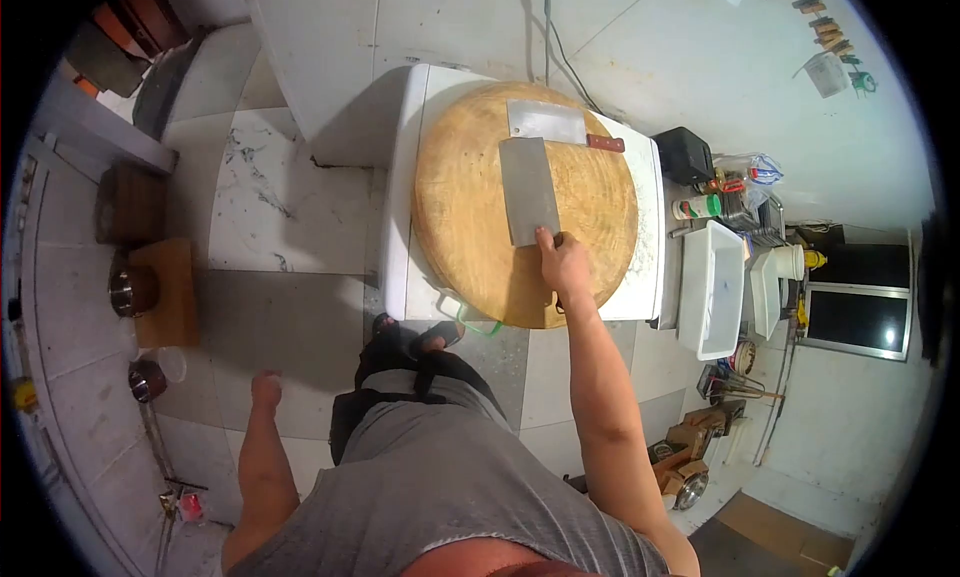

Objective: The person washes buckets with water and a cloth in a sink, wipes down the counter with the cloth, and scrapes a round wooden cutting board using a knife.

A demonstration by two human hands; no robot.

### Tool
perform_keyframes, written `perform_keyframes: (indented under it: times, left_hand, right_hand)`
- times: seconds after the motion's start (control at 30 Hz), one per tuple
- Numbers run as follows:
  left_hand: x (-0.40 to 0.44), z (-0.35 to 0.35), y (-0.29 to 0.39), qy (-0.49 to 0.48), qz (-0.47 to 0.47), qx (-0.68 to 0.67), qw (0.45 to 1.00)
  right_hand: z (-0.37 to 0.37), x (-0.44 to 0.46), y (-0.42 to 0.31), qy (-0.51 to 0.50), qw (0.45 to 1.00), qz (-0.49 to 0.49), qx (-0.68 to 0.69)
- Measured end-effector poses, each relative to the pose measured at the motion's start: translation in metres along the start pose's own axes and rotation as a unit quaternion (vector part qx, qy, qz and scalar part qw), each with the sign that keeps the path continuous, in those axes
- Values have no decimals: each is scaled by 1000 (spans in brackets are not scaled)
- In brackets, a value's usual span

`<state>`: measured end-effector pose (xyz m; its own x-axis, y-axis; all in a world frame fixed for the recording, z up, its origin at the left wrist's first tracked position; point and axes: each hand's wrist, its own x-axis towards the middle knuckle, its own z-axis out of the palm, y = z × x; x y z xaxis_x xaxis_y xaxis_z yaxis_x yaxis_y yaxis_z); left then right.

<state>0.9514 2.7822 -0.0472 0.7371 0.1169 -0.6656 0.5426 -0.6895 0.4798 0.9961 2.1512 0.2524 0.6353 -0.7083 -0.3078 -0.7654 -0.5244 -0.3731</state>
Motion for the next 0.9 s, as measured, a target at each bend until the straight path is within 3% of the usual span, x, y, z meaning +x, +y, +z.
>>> perform_keyframes:
  times: [0.07, 0.27, 0.37, 0.47, 0.57, 0.67, 0.9]
  left_hand:
    - [18, 9, -28, 16, 10, 59, 998]
    - [37, 28, -58, -8, 45, 36, 998]
    - [17, 21, -14, 4, -27, 1, 1000]
    - [27, 11, -22, -10, 54, 48, 997]
    - [-6, -14, 38, -29, -98, -4, 995]
    - [29, 1, -40, 42, -36, 50, 997]
    - [36, 18, -68, -30, 50, 109, 992]
  right_hand:
    - [1, -4, -6, -10, 1000, 4, -5]
    - [20, -4, -21, -22, 1000, -5, -21]
    - [26, -8, -27, -19, 999, -2, -31]
    - [27, -7, -24, -18, 1000, -18, -16]
    - [26, 0, -17, 6, 999, -28, 28]
    - [17, -3, -27, -2, 999, -20, 25]
    - [28, -12, -44, -4, 999, -30, -12]
